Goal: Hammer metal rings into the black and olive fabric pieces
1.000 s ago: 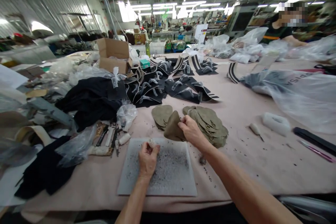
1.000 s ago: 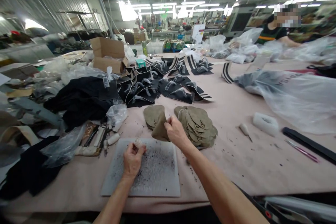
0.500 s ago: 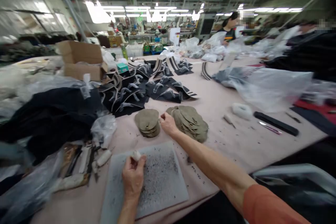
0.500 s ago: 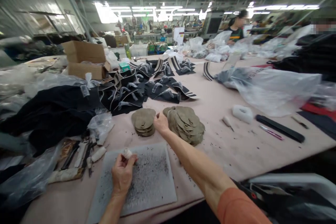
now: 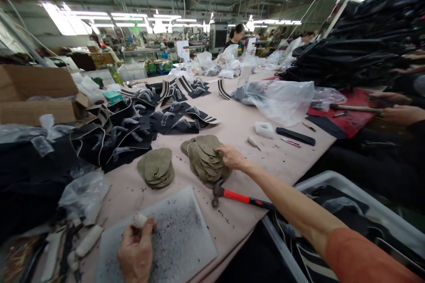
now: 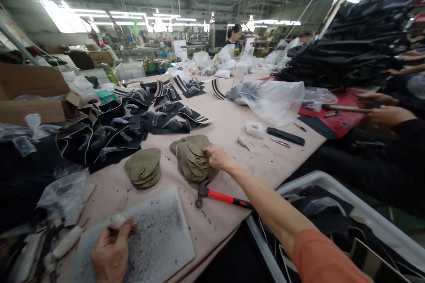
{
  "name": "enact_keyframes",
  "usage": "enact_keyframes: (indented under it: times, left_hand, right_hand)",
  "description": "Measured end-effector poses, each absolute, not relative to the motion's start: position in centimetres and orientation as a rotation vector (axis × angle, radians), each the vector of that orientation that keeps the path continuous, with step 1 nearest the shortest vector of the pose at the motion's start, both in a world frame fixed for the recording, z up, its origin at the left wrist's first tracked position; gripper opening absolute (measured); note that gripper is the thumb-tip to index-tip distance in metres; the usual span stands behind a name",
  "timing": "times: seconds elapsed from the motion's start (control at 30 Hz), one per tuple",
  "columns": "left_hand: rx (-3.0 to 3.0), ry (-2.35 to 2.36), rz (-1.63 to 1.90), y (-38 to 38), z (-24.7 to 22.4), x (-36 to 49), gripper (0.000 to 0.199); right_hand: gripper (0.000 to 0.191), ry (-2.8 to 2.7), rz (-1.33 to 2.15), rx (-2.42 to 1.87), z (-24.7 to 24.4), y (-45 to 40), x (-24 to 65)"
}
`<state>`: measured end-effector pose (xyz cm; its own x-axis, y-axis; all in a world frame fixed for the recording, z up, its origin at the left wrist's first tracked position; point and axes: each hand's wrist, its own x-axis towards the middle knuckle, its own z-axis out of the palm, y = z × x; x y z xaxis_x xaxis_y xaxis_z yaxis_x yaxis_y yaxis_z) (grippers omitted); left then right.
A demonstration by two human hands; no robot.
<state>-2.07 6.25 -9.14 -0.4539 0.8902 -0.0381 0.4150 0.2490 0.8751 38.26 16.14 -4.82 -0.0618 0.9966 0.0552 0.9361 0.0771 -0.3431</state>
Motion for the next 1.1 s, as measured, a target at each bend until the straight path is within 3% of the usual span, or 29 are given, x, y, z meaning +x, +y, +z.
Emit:
enact_keyframes:
  times: [0.1, 0.47, 0.77, 0.93, 1.1]
  left_hand:
    - [1.180, 1.981, 1.142, 6.3, -9.2, -2.2, 0.050]
    - [1.229, 1.955, 1.200, 6.3, -8.7, -2.0, 0.049]
    - [1.239, 1.898, 1.298, 5.6, -8.0, -0.8, 0.043]
    - [1.182, 1.811, 1.381, 5.2, -7.7, 0.1, 0.038]
    - [1.159, 1.747, 1.408, 4.9, -7.9, 0.3, 0.032]
  right_hand:
    - [0.051, -2.157, 0.312, -1.883, -5.7, 16.5, 38.6]
    - [0.030, -2.134, 0.253, -1.908, -5.7, 16.8, 38.3]
    - [0.039, -1.854, 0.196, -1.993, -1.4, 17.4, 35.4]
    - [0.031, -2.060, 0.058, -1.657, 0.3, 14.1, 29.2]
    - [0.028, -2.481, -0.139, -1.228, -3.7, 5.7, 22.7]
